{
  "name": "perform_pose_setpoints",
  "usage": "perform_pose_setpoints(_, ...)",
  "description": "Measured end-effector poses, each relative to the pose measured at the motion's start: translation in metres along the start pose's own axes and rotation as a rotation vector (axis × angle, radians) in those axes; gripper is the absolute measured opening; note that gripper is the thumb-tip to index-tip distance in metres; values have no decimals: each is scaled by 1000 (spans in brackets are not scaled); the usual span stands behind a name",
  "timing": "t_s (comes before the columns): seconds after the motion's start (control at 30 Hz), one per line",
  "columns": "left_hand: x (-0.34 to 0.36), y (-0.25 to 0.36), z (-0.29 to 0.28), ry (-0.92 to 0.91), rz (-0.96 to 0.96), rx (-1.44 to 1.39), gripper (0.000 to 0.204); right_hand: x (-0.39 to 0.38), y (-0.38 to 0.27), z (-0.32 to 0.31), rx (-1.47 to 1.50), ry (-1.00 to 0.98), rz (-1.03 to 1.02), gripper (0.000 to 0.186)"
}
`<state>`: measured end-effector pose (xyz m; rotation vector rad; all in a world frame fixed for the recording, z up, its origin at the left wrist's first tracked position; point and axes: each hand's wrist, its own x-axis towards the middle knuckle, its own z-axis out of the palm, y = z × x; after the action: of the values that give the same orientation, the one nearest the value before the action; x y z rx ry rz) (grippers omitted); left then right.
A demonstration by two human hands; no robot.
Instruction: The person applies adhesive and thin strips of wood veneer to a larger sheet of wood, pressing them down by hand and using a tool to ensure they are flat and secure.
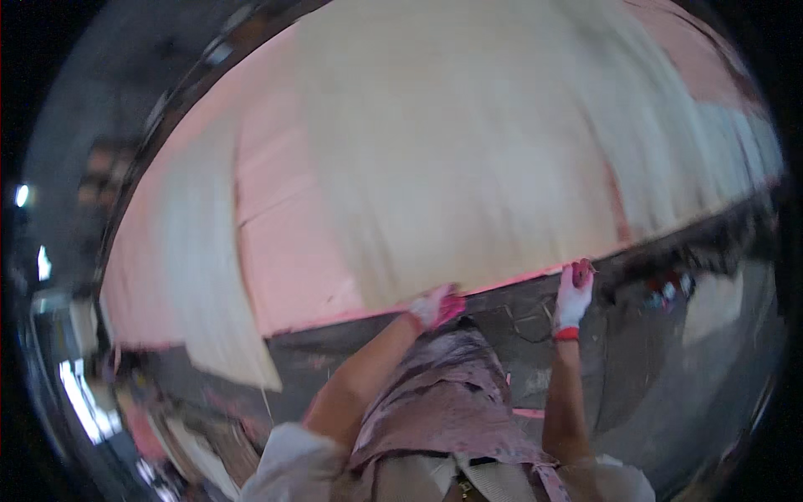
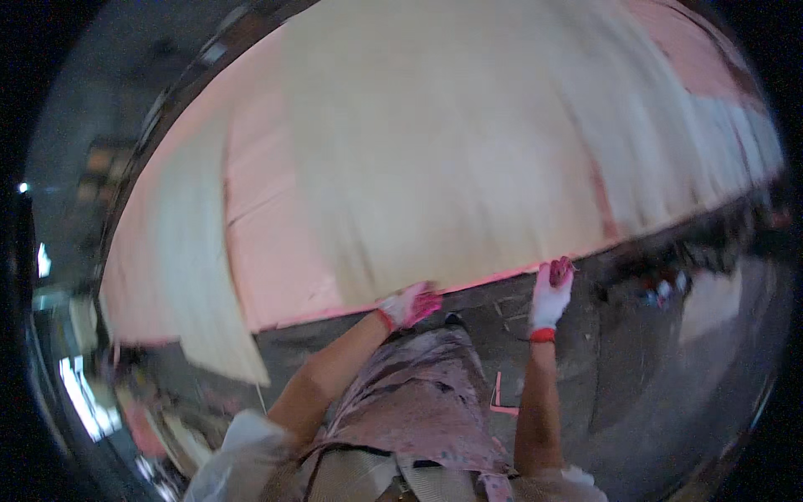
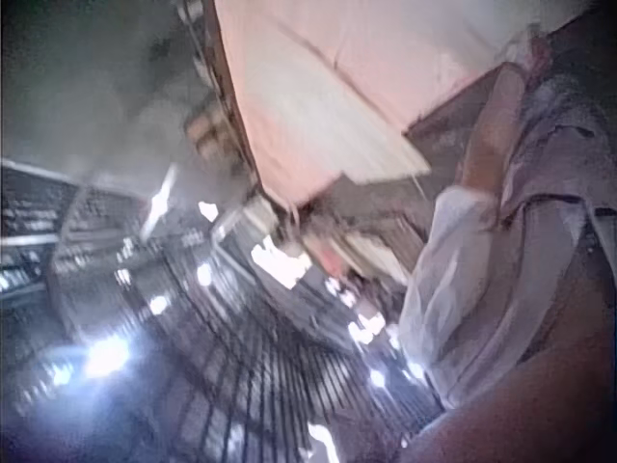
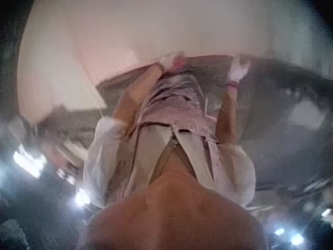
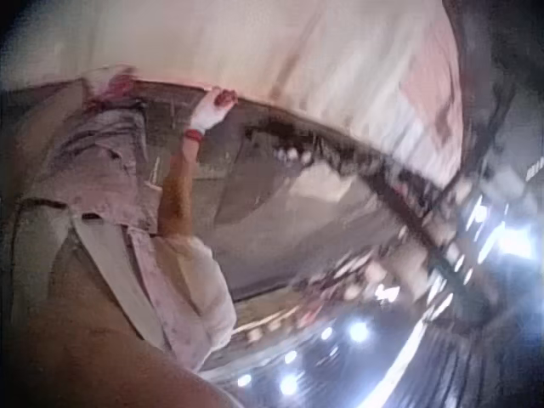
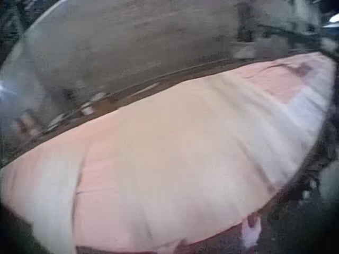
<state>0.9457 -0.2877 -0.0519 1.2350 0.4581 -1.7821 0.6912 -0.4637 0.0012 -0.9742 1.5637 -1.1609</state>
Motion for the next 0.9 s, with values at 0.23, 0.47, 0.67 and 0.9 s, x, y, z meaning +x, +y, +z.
perform_pose_setpoints(0.23,-55,43,8,-19,-47,851,42,18,48,40,-496,-599,5,39)
perform_pose_setpoints(0.47,-167,13,-220,242,427,502,36,-36,12,75,117,-321,420,22)
perform_pose_setpoints(0.67,-238,-66,-447,1529,797,516,58,-234,4,165,-56,-774,523,29)
perform_pose_setpoints(0.9,-295,-91,-645,1410,568,-398,95,-497,27,297,-279,-1249,547,35)
